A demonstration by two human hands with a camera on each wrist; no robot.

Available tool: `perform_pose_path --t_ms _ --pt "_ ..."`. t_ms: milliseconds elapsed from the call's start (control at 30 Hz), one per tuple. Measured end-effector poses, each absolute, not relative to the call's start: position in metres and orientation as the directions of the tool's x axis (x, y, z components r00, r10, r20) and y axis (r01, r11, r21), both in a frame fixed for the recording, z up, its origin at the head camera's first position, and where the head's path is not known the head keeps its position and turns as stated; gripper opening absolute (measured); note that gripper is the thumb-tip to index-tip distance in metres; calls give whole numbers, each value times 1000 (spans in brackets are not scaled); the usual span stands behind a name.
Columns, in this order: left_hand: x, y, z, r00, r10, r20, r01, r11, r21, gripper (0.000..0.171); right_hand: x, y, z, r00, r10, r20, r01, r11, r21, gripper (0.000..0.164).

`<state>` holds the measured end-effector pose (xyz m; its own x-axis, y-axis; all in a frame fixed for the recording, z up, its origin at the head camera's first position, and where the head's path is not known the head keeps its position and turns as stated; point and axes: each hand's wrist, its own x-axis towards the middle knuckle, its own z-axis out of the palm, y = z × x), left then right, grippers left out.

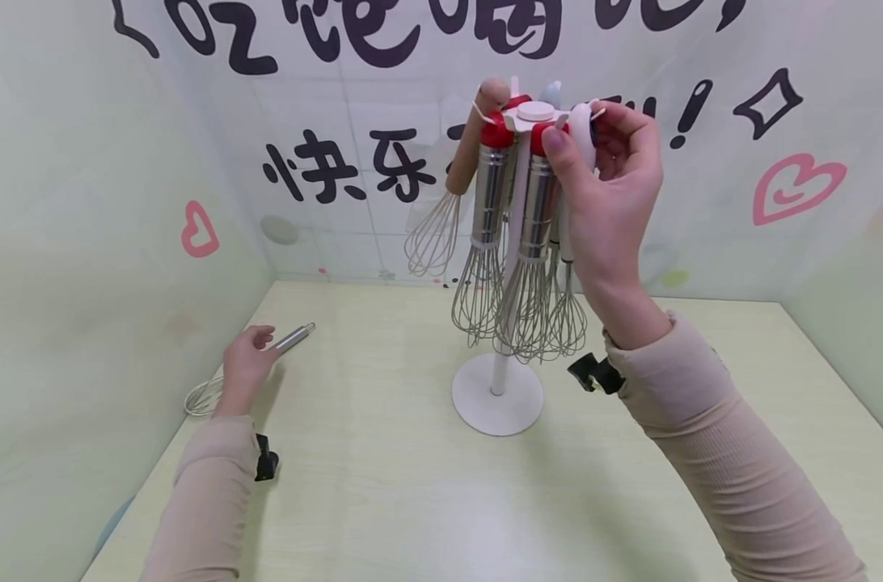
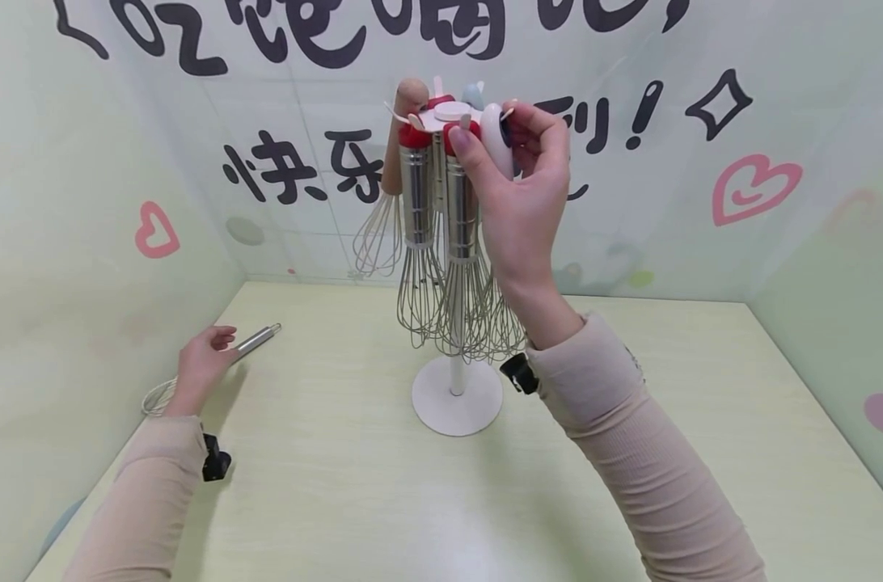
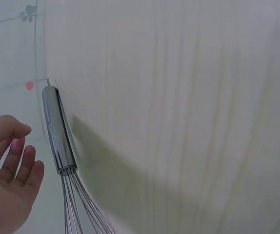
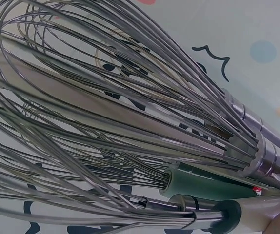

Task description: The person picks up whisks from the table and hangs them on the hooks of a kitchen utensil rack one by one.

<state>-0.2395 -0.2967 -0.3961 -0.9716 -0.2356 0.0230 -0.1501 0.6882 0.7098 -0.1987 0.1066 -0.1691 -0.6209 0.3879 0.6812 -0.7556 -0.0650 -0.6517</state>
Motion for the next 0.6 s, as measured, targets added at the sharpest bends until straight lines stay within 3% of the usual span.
perform_pose_path --t_ms 600 --pt "-237 -307 -401 -974 -226 -18 -180 723 667 50 -200 107 -171 -614 377 694 -762 -54 -645 32"
